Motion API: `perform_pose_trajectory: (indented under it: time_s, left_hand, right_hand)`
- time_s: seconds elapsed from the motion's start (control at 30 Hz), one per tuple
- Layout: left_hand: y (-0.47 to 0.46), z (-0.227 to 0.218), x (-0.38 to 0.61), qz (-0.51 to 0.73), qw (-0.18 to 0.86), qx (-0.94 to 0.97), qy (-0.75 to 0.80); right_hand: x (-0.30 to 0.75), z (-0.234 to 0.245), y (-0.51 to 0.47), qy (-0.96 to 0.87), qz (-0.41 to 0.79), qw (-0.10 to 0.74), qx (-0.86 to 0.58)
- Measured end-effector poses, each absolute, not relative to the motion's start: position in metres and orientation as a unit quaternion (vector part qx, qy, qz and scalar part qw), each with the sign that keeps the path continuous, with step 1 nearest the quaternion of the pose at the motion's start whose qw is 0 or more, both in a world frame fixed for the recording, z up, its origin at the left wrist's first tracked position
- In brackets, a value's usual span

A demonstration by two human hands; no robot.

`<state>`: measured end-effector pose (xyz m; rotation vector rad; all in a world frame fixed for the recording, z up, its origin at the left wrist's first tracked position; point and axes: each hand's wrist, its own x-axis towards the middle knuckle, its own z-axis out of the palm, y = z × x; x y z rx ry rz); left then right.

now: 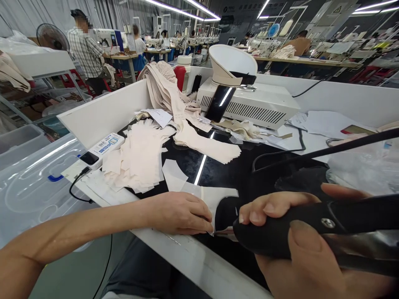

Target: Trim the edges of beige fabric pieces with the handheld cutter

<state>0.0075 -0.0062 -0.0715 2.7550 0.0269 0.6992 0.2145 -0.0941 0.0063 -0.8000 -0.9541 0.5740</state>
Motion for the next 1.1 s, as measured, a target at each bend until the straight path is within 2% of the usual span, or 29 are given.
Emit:
perform_pose_trajectory:
  time_s: [0.43, 0.7, 0.87, 1.1]
  left_hand:
    - [-0.01, -0.068, 0.008, 0.2, 0.157, 0.967, 0.025]
    - [-0.005, -0.07, 0.005, 0.237, 0.147, 0.96, 0.023]
    - [-0.003, -0.074, 0.002, 0.246, 0.13, 0.96, 0.012]
    - [-0.003, -0.07, -0.001, 0.201, 0.137, 0.97, 0.027]
  right_hand:
    - [0.21, 0.008, -0.095, -0.433, 0.273, 0.777, -0.366]
    - [0.218, 0.012, -0.099, -0.453, 0.311, 0.747, -0.374]
    - [0.213, 0.005, -0.094, -0.435, 0.272, 0.792, -0.331]
    - [0.211, -0.001, -0.093, -0.43, 0.287, 0.793, -0.323]
